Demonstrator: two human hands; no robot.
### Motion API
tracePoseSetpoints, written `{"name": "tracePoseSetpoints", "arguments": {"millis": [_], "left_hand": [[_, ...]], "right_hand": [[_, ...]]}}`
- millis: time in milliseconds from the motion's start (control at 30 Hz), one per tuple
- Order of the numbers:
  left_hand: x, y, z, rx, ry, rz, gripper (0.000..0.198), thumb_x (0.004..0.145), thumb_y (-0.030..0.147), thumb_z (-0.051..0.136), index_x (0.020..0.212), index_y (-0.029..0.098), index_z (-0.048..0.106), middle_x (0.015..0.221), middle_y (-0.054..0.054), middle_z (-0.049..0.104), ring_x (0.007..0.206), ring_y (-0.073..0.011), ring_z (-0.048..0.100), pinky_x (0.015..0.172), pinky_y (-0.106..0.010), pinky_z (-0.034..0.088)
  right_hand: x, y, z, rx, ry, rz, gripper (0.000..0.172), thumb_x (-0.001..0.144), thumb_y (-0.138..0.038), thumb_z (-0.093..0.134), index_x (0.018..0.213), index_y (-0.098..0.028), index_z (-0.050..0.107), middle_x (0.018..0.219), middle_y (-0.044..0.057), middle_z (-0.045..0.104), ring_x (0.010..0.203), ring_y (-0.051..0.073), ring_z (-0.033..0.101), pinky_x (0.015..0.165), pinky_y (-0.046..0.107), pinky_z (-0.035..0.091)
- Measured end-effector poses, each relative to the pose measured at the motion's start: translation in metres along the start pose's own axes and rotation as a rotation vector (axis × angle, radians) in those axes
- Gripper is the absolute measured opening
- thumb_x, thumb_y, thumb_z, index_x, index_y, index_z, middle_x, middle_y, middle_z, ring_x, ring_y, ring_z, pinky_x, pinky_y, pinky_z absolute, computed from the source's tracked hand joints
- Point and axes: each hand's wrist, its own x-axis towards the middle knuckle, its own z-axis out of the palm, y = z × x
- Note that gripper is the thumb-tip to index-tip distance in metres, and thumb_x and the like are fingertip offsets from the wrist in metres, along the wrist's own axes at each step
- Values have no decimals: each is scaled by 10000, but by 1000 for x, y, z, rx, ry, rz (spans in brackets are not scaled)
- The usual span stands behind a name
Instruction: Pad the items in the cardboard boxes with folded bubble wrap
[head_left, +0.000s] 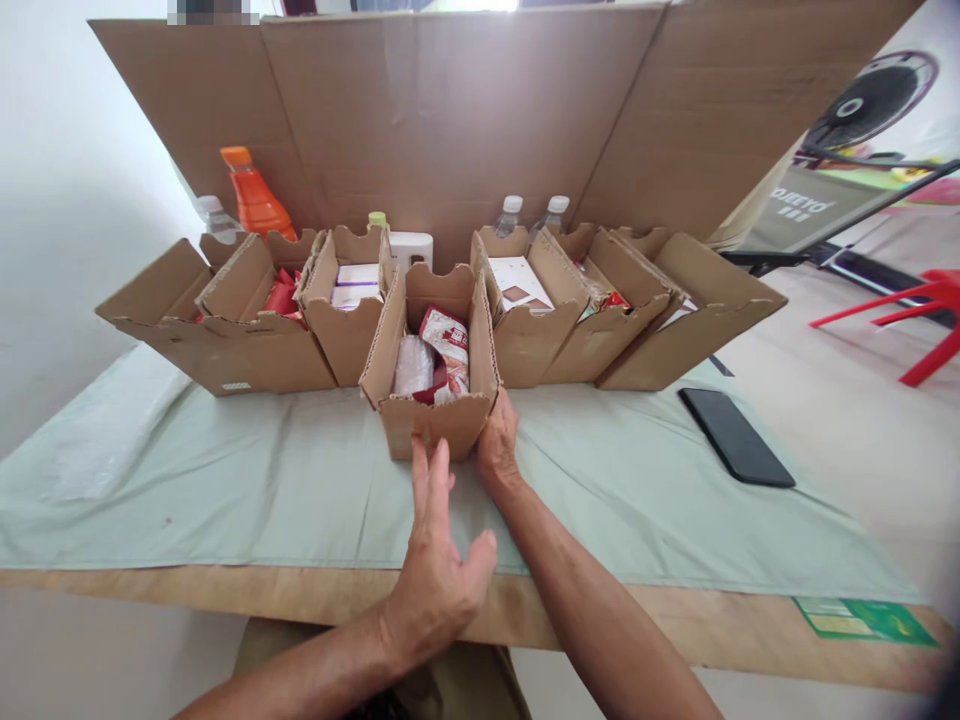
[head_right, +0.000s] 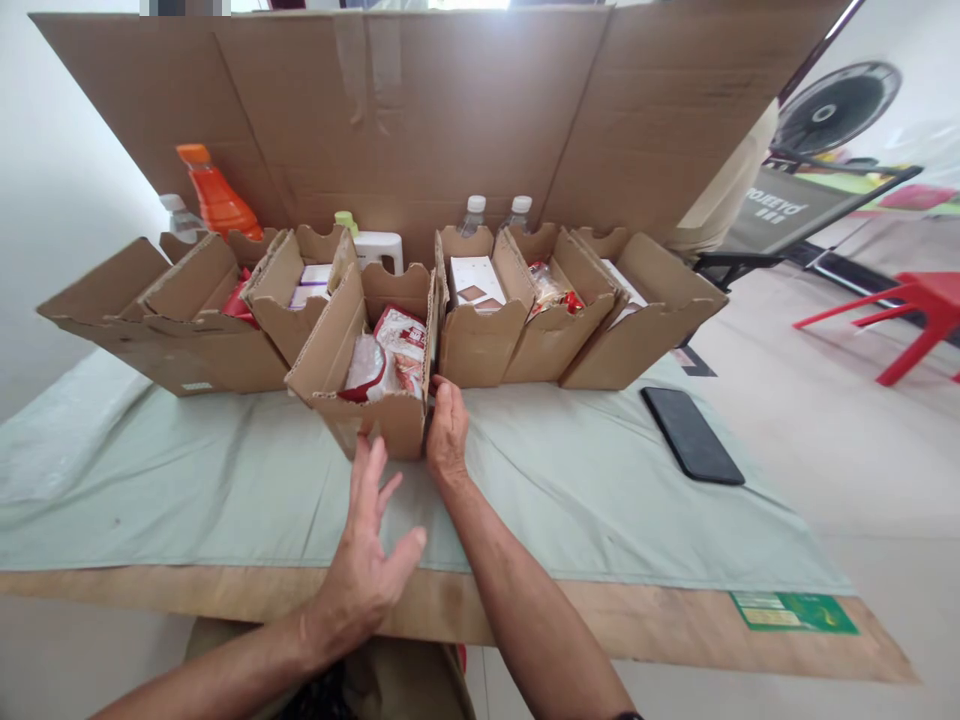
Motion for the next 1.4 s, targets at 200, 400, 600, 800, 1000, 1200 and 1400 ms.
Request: {"name": "tracePoseSetpoints", "arguments": {"millis": [200, 400, 600, 800, 1000, 1200, 1400], "left_hand": [[78, -14, 12, 53, 14, -10, 950, 798, 159, 650, 1654, 165, 238, 1778, -216, -49, 1660, -383, -8, 1293, -617, 278], [146, -34, 16, 148, -55, -8, 968, 754, 174, 654, 1642, 153, 266, 1778, -219, -76, 1654, -398, 78, 1256, -599, 351], [123, -48, -15, 174, -223, -68, 686, 728, 177, 691, 1409, 113, 636, 1634, -246, 448, 1574, -436, 331, 1270, -649, 281], [75, -42, -78, -157, -444, -236, 308, 633, 206, 853, 941, 226, 854, 1205, -128, 797, 1442, -393, 525, 1246, -560, 335], [84, -52, -107, -498, -168, -436, 386, 788, 434, 779, 1066, 166, 785, 1071, -154, 799, 1016, -301, 756, 890, -449, 584], [94, -52, -113, -634, 133, -479, 348, 683, 374, 793, 922, 124, 758, 881, -136, 781, 805, -240, 745, 728, -359, 570], [107, -54, -133, -595, 468, -371, 339, 654, 391, 748, 897, 157, 717, 834, -85, 748, 804, -222, 716, 701, -330, 533]], "right_hand": [[10, 12, -3, 56, 131, 131, 630, 883, -729, 443, 1107, -185, 667, 1159, 134, 740, 1017, 254, 708, 698, 340, 544], [12, 13, -3, 77, 143, 164, 591, 865, -698, 469, 1082, -192, 683, 1165, 128, 739, 1026, 243, 705, 735, 338, 542], [12, 14, -2, 45, 123, 179, 556, 863, -651, 453, 1093, -194, 672, 1190, 132, 737, 1007, 244, 716, 692, 323, 526], [8, 8, -3, -32, 4, 116, 371, 825, -528, 574, 966, -209, 701, 1034, 91, 770, 972, 246, 715, 777, 356, 537], [-7, -19, 13, -140, -158, -29, 272, 835, -447, 623, 952, -219, 715, 964, 77, 777, 937, 241, 706, 891, 413, 531], [15, -95, 64, -347, -397, -307, 486, 897, -331, 608, 1377, -254, 639, 840, -12, 725, 737, 172, 630, 780, 329, 492], [66, -134, 124, -870, -488, -451, 389, 831, -185, 642, 1200, -258, 739, 652, -13, 647, 628, 195, 539, 726, 336, 401]]}}
